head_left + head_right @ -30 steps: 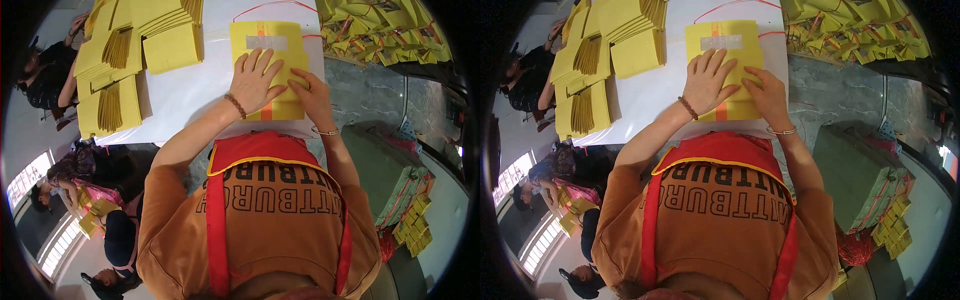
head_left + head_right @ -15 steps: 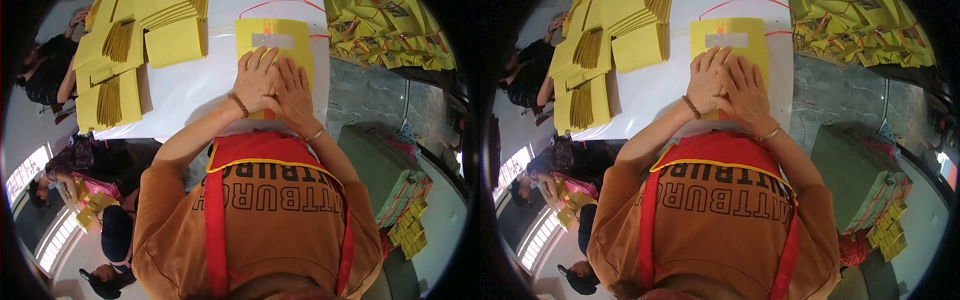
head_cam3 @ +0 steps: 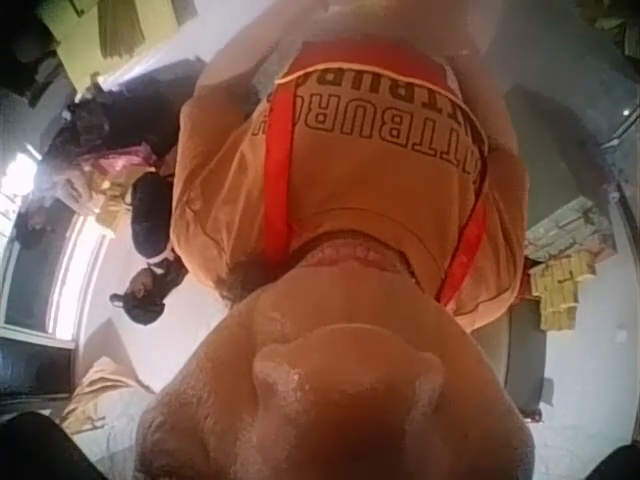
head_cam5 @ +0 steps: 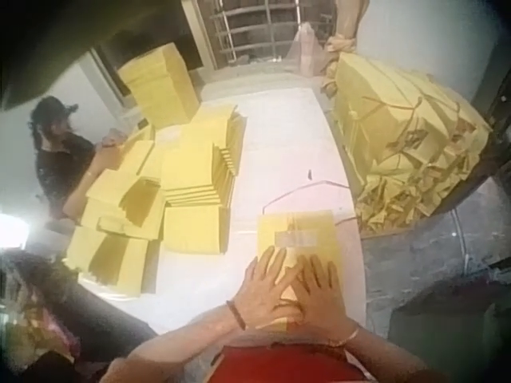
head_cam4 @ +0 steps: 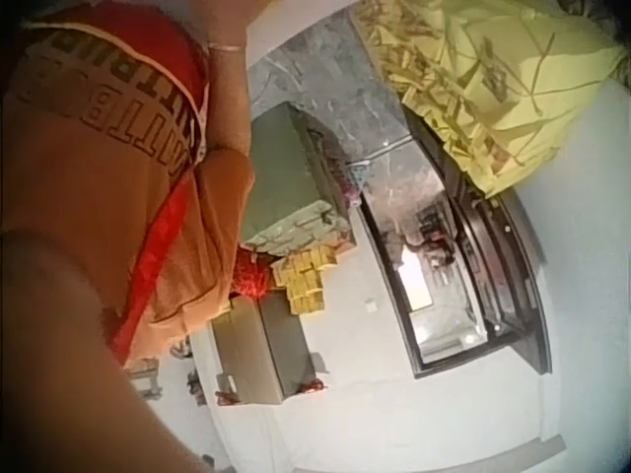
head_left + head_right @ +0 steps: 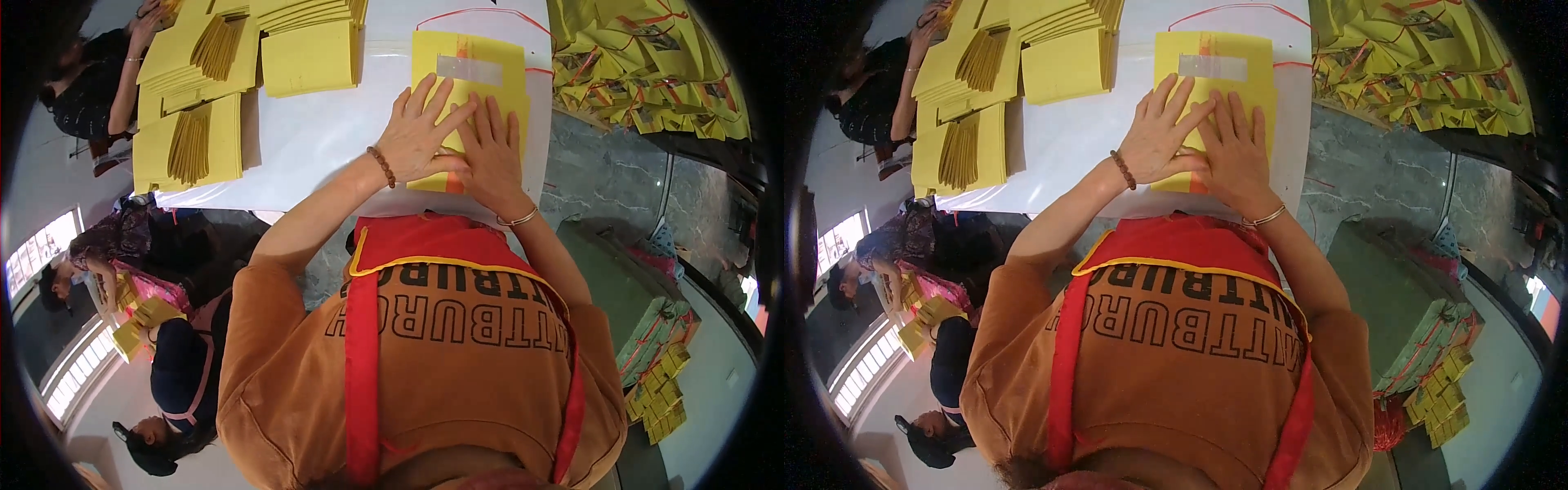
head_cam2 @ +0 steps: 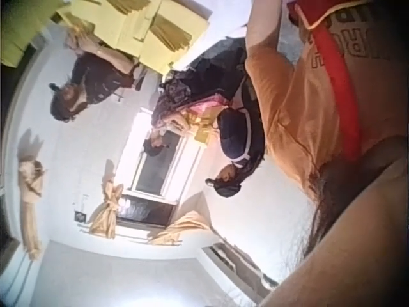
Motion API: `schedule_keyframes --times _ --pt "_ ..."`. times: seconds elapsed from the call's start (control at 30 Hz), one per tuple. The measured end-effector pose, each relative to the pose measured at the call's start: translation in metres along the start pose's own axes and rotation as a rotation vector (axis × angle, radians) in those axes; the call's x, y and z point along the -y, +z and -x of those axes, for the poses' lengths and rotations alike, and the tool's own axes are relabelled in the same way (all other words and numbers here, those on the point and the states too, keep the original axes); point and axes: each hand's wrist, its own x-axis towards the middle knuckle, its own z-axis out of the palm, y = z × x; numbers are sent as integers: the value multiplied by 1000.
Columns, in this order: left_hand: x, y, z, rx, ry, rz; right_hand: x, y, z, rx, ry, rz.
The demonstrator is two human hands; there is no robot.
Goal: Manually folding yellow paper with silver foil inserts at a workbench.
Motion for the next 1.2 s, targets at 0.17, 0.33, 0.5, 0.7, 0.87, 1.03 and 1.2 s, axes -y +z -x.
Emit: schedule_keyframes --times 0.17,0.33,0.5,0.7,0.87,1.03,1.2 --pt "-7 -7 -2 22 16 -82 -27 -7 1 -28 125 -690" --pt "-15 -13 -4 -63 106 -247 -23 -31 -3 -167 347 -1477" --pt "-45 -11 -6 -67 230 -359 -42 -35 2 -302 340 -1690" --pt "-33 -22 -23 -184 120 -154 -34 -56 -1 -513 397 -1464" --pt "36 -79 7 -550 72 -8 -31 -50 12 -566 378 -1174" --pt "137 -81 50 -481 27 -450 -21 -25 20 -435 402 -1238" --pt "184 -47 67 -356 -17 -447 -8 -20 14 -295 374 -1140"
